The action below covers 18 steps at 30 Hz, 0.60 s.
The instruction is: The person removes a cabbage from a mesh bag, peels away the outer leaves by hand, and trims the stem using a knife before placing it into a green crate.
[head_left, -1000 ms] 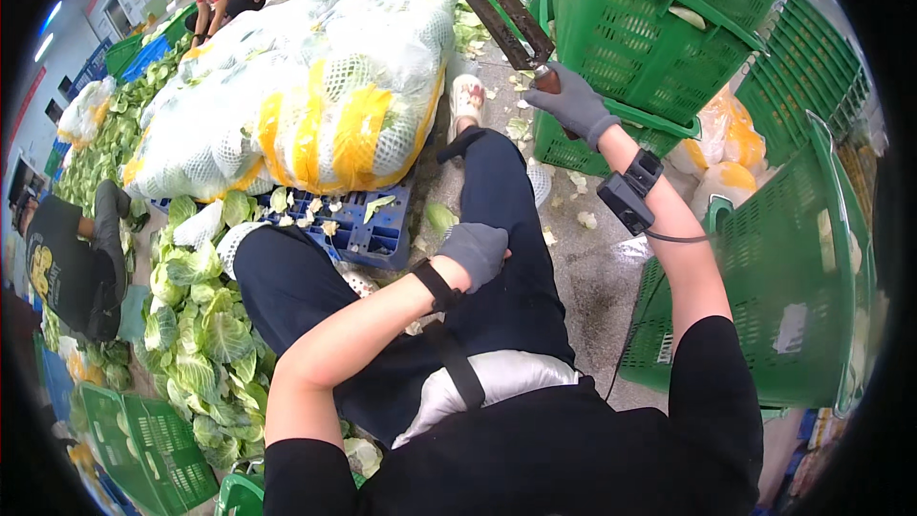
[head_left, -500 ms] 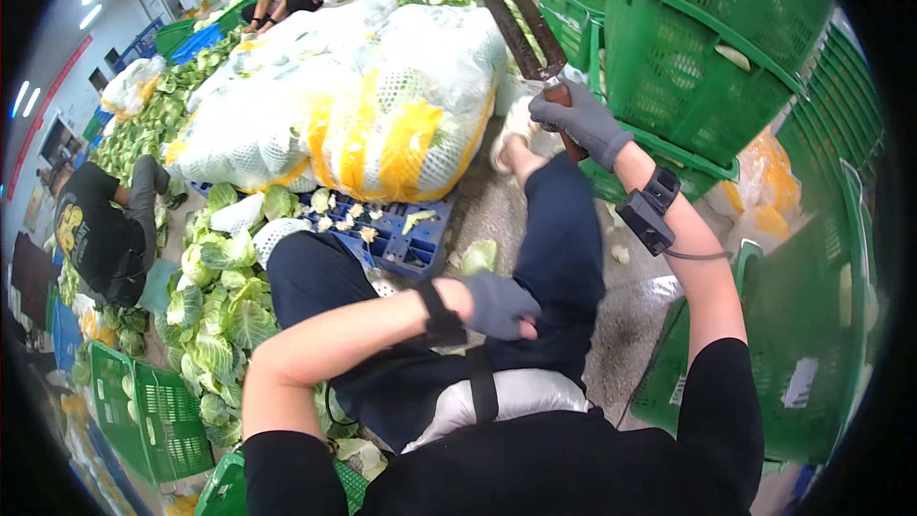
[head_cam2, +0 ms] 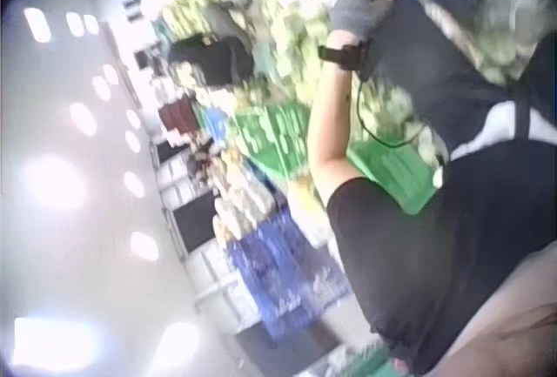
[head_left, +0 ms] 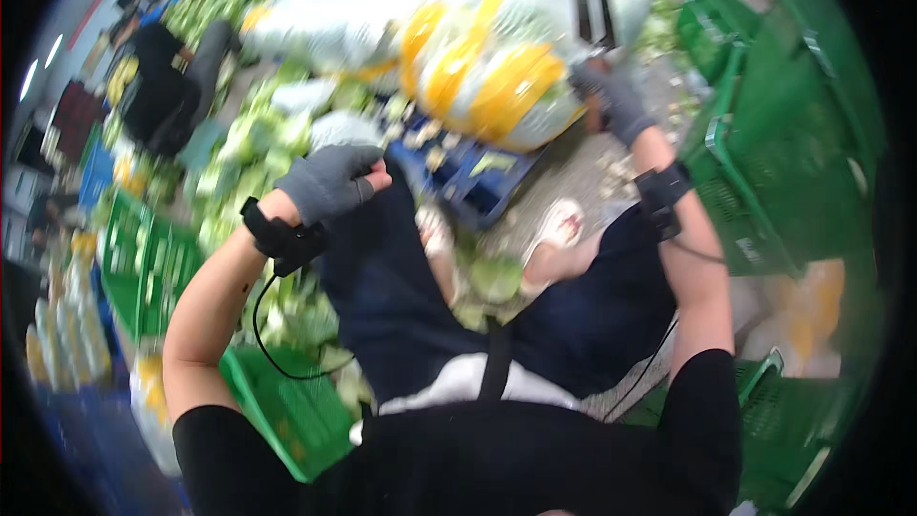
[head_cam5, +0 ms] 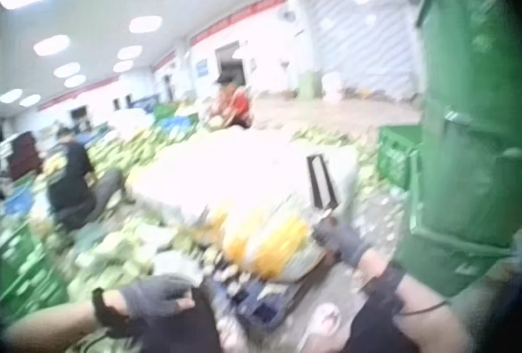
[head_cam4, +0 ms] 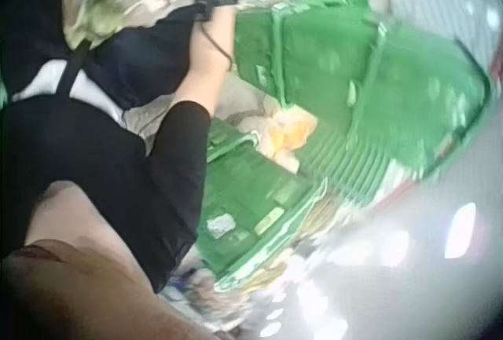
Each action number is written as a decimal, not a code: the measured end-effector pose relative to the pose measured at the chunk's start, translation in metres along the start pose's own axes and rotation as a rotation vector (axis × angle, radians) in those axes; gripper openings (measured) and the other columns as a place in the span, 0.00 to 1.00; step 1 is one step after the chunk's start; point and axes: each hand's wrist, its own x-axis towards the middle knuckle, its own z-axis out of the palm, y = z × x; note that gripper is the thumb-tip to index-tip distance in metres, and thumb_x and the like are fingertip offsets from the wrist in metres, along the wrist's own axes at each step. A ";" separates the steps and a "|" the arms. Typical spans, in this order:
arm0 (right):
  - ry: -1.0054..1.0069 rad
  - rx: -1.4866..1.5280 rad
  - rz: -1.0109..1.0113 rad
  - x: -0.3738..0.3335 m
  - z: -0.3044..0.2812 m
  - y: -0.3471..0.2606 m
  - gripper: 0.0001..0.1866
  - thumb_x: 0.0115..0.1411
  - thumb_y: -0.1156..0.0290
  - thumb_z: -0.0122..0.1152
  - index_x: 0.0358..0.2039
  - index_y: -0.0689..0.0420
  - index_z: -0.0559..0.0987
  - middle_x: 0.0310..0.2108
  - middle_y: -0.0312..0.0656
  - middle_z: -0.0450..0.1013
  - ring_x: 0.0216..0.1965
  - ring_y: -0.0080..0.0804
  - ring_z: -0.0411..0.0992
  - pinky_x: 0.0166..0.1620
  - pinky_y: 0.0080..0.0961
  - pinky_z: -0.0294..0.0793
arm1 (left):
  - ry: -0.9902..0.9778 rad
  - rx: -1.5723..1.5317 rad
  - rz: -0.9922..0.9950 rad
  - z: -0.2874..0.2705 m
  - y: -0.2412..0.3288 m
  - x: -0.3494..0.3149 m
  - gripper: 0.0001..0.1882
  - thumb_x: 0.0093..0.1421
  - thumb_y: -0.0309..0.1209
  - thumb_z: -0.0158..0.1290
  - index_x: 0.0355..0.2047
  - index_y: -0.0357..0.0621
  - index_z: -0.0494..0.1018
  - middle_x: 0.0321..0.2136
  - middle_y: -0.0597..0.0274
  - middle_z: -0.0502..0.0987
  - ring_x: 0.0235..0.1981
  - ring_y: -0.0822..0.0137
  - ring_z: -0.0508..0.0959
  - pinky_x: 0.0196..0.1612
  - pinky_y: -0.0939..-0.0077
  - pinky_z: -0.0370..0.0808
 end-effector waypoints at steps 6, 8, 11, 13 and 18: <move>-0.122 0.003 0.033 -0.005 0.003 0.003 0.14 0.56 0.67 0.62 0.39 0.61 0.74 0.33 0.39 0.74 0.32 0.25 0.74 0.38 0.18 0.75 | -0.108 -0.168 -0.449 0.096 -0.011 -0.190 0.11 0.59 0.36 0.50 0.29 0.41 0.70 0.23 0.51 0.74 0.27 0.57 0.75 0.33 0.67 0.70; -0.156 0.041 0.061 -0.006 0.009 0.000 0.14 0.56 0.68 0.63 0.39 0.61 0.74 0.33 0.39 0.74 0.32 0.25 0.74 0.37 0.18 0.76 | -0.256 -0.203 -0.712 0.131 -0.002 -0.226 0.14 0.60 0.38 0.49 0.39 0.40 0.70 0.29 0.51 0.76 0.33 0.58 0.76 0.38 0.65 0.71; -0.179 0.091 0.097 -0.004 0.022 -0.002 0.14 0.55 0.68 0.63 0.39 0.61 0.75 0.32 0.38 0.75 0.32 0.24 0.74 0.36 0.17 0.76 | 0.004 -0.607 -0.603 0.171 0.021 -0.250 0.27 0.59 0.42 0.52 0.50 0.34 0.63 0.42 0.47 0.73 0.44 0.58 0.74 0.47 0.66 0.70; -0.154 0.044 0.112 -0.001 0.031 -0.002 0.12 0.56 0.66 0.62 0.38 0.59 0.76 0.31 0.36 0.75 0.30 0.22 0.74 0.36 0.16 0.75 | 0.198 -0.675 -0.609 0.191 0.038 -0.244 0.36 0.56 0.45 0.55 0.53 0.29 0.58 0.47 0.44 0.70 0.49 0.56 0.72 0.52 0.67 0.68; -0.201 0.052 0.123 0.000 0.040 -0.002 0.11 0.54 0.63 0.64 0.32 0.56 0.77 0.27 0.34 0.75 0.24 0.18 0.72 0.26 0.13 0.72 | 0.207 -0.580 -0.770 0.201 0.052 -0.208 0.47 0.45 0.52 0.63 0.51 0.23 0.58 0.48 0.39 0.68 0.50 0.53 0.70 0.53 0.67 0.67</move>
